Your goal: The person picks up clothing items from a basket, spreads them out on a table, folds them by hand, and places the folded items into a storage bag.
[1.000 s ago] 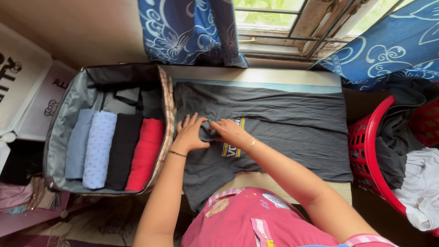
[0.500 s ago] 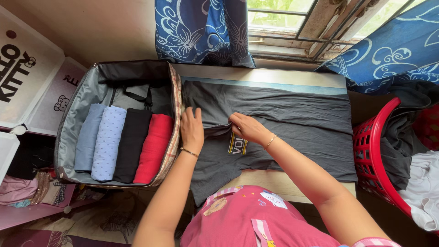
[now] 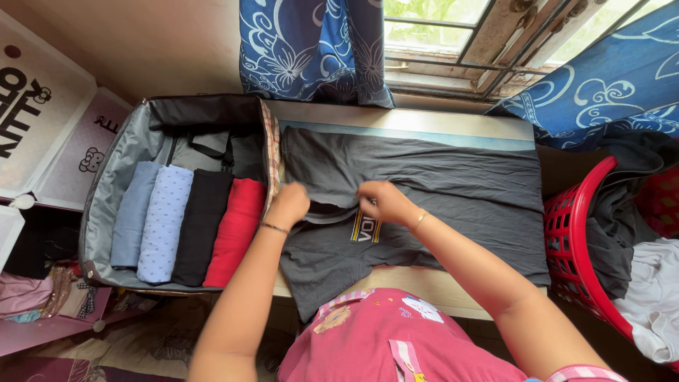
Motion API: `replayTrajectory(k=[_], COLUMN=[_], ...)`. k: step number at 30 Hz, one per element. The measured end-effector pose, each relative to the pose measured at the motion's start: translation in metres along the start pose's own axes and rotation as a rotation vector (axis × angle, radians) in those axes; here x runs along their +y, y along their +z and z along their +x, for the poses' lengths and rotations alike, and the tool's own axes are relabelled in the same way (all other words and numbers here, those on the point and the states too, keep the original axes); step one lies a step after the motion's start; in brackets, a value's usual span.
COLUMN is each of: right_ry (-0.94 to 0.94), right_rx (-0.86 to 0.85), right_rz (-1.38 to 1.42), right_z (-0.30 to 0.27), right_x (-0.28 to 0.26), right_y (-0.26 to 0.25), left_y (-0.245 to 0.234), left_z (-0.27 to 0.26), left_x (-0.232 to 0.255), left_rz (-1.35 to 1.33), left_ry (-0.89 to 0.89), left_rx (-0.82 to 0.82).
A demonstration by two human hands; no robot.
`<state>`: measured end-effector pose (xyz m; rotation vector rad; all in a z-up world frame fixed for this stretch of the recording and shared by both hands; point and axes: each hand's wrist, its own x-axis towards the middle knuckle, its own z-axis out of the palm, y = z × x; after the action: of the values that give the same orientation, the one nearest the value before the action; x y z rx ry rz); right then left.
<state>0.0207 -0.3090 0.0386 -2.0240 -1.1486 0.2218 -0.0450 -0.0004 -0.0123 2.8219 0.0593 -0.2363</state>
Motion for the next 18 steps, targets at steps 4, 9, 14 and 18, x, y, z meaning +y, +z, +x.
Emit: replayTrajectory(k=[4,9,14,18], right_ry=[0.497,0.901,0.756,0.755], right_rx=[0.254,0.161,0.06,0.165], right_rz=[0.485,1.235,0.705,0.655], right_z=[0.04,0.056,0.048,0.044], right_x=[0.056,0.055,0.033,0.043], right_y=[0.012,-0.003,-0.007,0.011], left_y=[-0.025,-0.026,-0.013,-0.005], left_z=[0.055,0.07,0.067,0.061], left_x=[-0.002,0.016,0.016,0.018], left_rz=[-0.181,-1.035,-0.661,-0.488], left_ry=[0.084,-0.615,-0.386,-0.275], left_rx=[0.396,0.321,0.494,0.767])
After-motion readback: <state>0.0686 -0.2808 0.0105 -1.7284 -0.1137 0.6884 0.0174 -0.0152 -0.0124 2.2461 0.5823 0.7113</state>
